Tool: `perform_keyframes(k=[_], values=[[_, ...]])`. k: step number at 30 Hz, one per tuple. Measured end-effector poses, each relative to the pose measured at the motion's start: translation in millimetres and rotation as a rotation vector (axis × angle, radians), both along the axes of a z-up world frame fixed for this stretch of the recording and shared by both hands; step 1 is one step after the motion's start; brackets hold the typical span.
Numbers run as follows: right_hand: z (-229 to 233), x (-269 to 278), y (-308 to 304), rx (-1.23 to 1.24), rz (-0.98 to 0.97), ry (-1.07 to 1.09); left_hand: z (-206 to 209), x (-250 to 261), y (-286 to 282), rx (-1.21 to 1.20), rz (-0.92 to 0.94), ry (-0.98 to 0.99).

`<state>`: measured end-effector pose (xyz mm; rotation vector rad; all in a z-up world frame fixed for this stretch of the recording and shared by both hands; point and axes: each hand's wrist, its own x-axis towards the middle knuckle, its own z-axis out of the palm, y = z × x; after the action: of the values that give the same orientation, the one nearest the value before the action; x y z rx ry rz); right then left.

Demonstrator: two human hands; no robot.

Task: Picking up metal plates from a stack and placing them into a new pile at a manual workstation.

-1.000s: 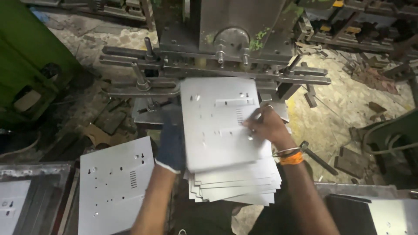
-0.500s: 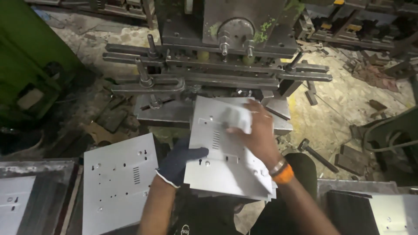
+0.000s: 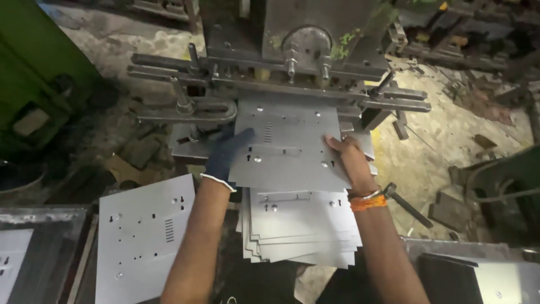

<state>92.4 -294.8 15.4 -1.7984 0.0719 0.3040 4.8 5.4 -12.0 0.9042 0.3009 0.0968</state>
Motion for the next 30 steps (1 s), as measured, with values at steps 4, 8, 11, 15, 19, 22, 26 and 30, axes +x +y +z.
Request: perform_keyframes(k=[4, 8, 11, 15, 19, 22, 26, 30], values=[[-6, 2, 5, -0.257, 0.048, -0.250, -17, 8, 10, 0.152, 0.048, 0.063], [-8, 1, 5, -0.039, -0.044, -0.076, -15, -14, 5, 0.015, 0.138, 0.026], [-5, -2, 7, -0.061, -0.025, -0.131, -6, -49, 7, 0.492, 0.296, -0.152], [4, -5, 12, 0.050, -0.048, -0.027, 20, -91, 5, -0.217, 0.280, -0.136], [0, -8, 12, -0.078, -0.010, -0.095, -4, -140, 29, -0.130, 0.411, 0.209], [13, -16, 16, 0.039, -0.028, -0.090, -52, -169, 56, -0.167, 0.476, 0.153], [16, -22, 10, -0.018, -0.028, -0.091, -23, -205, 54, -0.149, 0.505, 0.172], [18, -35, -9, -0.204, -0.028, -0.120, 1, -229, 53, 0.021, 0.599, 0.238]])
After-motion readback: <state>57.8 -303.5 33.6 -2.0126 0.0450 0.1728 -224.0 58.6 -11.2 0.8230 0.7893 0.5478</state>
